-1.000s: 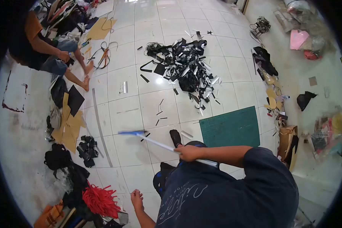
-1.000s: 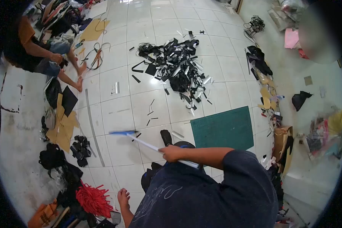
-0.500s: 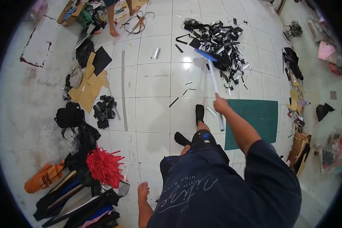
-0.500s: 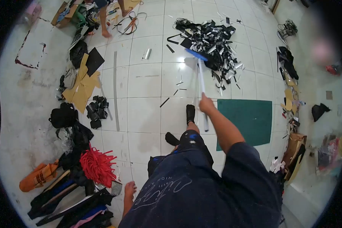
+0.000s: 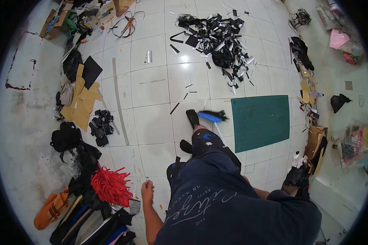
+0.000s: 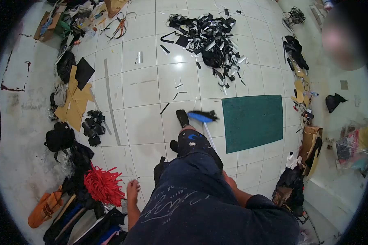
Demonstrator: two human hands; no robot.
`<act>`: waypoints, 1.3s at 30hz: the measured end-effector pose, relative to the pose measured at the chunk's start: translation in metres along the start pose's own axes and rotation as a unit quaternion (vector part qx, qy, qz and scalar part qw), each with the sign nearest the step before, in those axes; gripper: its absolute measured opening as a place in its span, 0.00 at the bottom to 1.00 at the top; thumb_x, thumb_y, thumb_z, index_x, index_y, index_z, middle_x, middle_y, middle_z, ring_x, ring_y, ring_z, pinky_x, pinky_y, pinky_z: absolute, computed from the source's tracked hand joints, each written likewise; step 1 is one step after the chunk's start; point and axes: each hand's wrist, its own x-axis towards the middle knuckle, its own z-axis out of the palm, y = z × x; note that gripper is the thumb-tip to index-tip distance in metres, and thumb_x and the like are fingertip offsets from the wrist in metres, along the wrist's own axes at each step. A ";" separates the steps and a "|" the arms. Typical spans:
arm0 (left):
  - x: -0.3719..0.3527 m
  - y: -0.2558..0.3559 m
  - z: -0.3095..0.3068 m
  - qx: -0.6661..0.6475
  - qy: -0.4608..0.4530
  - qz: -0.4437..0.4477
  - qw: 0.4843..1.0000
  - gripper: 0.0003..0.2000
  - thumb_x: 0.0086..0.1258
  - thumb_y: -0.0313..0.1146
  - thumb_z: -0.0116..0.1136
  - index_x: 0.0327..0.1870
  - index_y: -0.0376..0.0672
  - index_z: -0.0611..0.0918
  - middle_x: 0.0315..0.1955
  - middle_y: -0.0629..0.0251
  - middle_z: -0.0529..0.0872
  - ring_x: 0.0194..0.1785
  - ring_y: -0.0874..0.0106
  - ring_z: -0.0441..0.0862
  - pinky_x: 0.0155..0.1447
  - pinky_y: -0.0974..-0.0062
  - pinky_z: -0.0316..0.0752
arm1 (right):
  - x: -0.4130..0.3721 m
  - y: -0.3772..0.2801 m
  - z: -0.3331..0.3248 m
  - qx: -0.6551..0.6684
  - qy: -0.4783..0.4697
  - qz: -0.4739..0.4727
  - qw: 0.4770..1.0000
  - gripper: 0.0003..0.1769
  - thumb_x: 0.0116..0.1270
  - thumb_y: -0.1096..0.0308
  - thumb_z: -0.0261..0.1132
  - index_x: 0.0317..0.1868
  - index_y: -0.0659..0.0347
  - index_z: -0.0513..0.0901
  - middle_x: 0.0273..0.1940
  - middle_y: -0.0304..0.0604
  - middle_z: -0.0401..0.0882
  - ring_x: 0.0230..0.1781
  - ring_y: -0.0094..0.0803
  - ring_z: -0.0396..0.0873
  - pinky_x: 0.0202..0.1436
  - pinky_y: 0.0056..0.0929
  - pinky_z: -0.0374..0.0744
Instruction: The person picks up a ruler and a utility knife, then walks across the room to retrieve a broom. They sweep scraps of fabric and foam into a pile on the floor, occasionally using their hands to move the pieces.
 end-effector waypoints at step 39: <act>0.069 0.232 0.021 0.084 0.002 0.002 0.996 0.18 0.64 0.40 0.55 0.50 0.40 0.73 0.35 0.69 0.77 0.34 0.78 0.74 0.35 0.80 0.68 | 0.306 -0.141 -0.302 -0.014 0.291 -0.063 0.954 0.26 0.66 0.59 0.50 0.65 0.48 0.58 0.32 0.62 0.77 0.35 0.60 0.75 0.40 0.53 0.73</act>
